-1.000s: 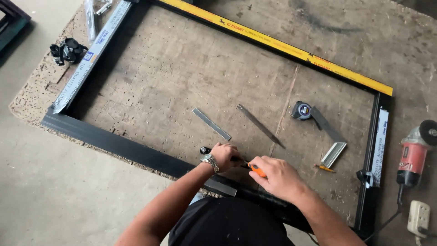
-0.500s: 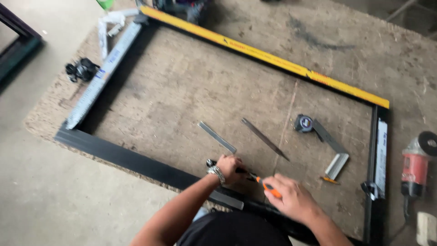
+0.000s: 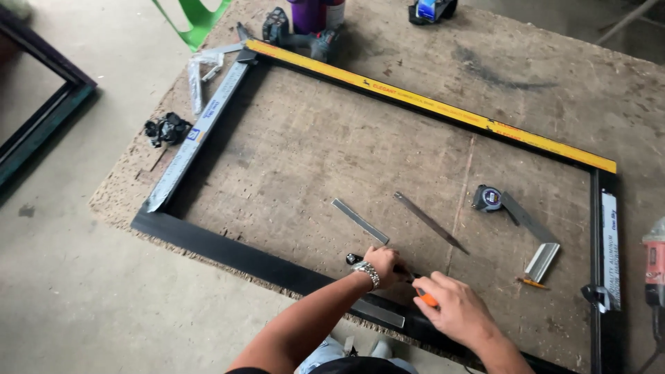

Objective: Filing the edges of a cutout in a black aluminum frame to precisely fit a lock mechanism, then installing the component.

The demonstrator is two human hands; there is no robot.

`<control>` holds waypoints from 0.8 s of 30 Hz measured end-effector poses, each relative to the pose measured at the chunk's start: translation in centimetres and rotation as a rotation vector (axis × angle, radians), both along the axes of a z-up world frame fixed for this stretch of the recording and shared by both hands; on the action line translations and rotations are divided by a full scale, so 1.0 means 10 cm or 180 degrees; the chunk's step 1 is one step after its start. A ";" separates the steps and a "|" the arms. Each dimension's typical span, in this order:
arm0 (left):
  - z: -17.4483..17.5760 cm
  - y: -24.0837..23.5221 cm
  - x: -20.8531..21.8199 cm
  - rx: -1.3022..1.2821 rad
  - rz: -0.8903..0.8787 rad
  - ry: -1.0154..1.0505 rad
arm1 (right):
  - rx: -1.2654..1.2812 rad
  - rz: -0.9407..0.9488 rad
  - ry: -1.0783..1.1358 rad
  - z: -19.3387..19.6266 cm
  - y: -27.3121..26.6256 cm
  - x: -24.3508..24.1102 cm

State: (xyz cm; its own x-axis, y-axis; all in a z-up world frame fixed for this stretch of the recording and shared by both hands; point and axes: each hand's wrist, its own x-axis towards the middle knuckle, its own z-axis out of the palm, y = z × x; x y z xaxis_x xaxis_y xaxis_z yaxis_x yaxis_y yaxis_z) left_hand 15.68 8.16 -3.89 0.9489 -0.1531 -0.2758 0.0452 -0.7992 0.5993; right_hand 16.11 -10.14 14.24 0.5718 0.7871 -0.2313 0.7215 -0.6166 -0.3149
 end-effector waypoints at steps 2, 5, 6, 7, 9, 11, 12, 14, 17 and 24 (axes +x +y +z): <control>-0.05 -0.03 -0.01 0.0093 0.0019 -0.0075 | -0.0036 -0.0078 0.0029 -0.02 -0.15 0.01; 0.08 -0.06 -0.04 0.0250 0.0037 -0.0089 | -0.0125 -0.0414 0.0273 -0.07 -0.46 0.04; 0.14 -0.08 -0.05 0.0279 0.0067 -0.0008 | -0.0211 -0.0641 0.0511 -0.10 -0.59 0.05; 0.30 -0.06 -0.09 0.0307 0.0039 -0.0029 | -0.0179 -0.0667 0.0496 -0.21 -0.77 0.07; 0.59 -0.14 -0.16 0.0391 0.0098 0.0407 | 0.0594 -0.1726 0.0718 -0.42 -1.22 0.10; 0.53 -0.18 -0.16 0.0435 0.0155 0.0396 | 0.0988 -0.2387 0.0986 -0.74 -1.57 0.08; 0.51 -0.24 -0.14 0.0478 0.0264 0.0401 | 0.1391 -0.2992 0.1262 -0.88 -1.79 0.07; 0.39 -0.34 -0.15 0.0536 0.0255 0.0193 | 0.1796 -0.3356 0.1324 -1.29 -2.07 0.14; 0.17 -0.39 -0.03 0.0820 0.0241 -0.0103 | 0.2383 -0.3532 0.1584 -1.50 -2.15 0.37; 0.58 -0.73 -0.16 0.0999 0.0960 0.0307 | 0.2132 -0.3140 0.0513 -0.92 -2.68 0.32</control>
State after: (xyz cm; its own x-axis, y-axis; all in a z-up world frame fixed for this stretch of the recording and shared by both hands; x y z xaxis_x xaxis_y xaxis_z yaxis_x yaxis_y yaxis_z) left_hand 14.12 0.86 1.89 0.9060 0.2318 -0.3542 0.3480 -0.8843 0.3114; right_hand 19.32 -36.95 5.02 0.9975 0.0182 -0.0678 -0.0460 -0.5605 -0.8269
